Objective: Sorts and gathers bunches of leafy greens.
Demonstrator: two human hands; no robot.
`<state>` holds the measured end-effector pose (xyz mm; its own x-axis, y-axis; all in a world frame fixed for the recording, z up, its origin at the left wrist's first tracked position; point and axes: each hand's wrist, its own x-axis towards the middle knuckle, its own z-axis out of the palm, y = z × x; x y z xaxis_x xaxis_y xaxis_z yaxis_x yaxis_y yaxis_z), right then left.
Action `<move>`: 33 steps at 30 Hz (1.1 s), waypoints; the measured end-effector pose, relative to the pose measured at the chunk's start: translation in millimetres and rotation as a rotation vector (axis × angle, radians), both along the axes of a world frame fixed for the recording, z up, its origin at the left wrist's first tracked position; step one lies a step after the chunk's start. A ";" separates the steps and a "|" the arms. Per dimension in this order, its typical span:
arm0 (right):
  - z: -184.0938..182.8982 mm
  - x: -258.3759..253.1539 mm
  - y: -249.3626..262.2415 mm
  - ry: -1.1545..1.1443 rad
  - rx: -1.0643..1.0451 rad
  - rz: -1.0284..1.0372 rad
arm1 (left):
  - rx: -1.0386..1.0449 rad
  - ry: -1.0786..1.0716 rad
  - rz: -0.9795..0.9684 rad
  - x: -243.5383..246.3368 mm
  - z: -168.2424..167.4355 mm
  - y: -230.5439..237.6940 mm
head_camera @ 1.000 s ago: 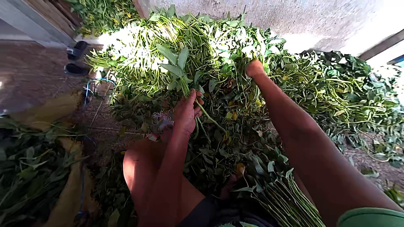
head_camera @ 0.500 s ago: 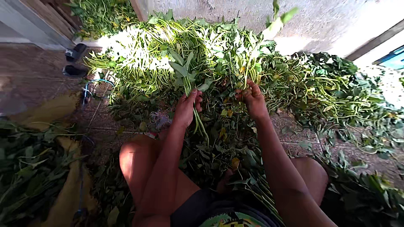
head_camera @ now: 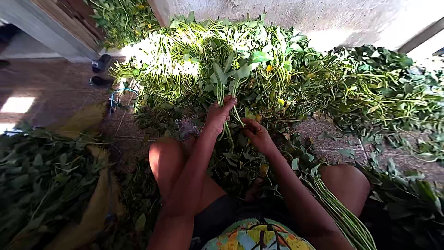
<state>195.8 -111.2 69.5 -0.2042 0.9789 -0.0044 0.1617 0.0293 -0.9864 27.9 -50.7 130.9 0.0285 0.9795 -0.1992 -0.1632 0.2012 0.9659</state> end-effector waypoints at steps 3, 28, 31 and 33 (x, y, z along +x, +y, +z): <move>0.8 -9.7 -4.9 -0.041 0.064 -0.052 | -0.003 0.038 0.001 -0.7 -4.5 0.8; 36.9 6.5 -12.4 -0.285 -0.333 0.009 | -0.129 -0.127 0.331 -17.2 -4.7 24.3; 23.9 14.9 -28.2 -0.268 -0.070 0.041 | -0.143 -0.174 0.327 -21.6 -4.2 27.5; 25.0 17.3 -32.4 -0.465 0.008 0.101 | -0.144 -0.149 0.261 -23.3 -3.9 27.9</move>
<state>213.0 -143.6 94.6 -0.2761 0.9547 -0.1107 0.5823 0.0745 -0.8096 4.6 -22.9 127.0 -0.1806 0.9197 -0.3485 -0.3650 0.2664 0.8921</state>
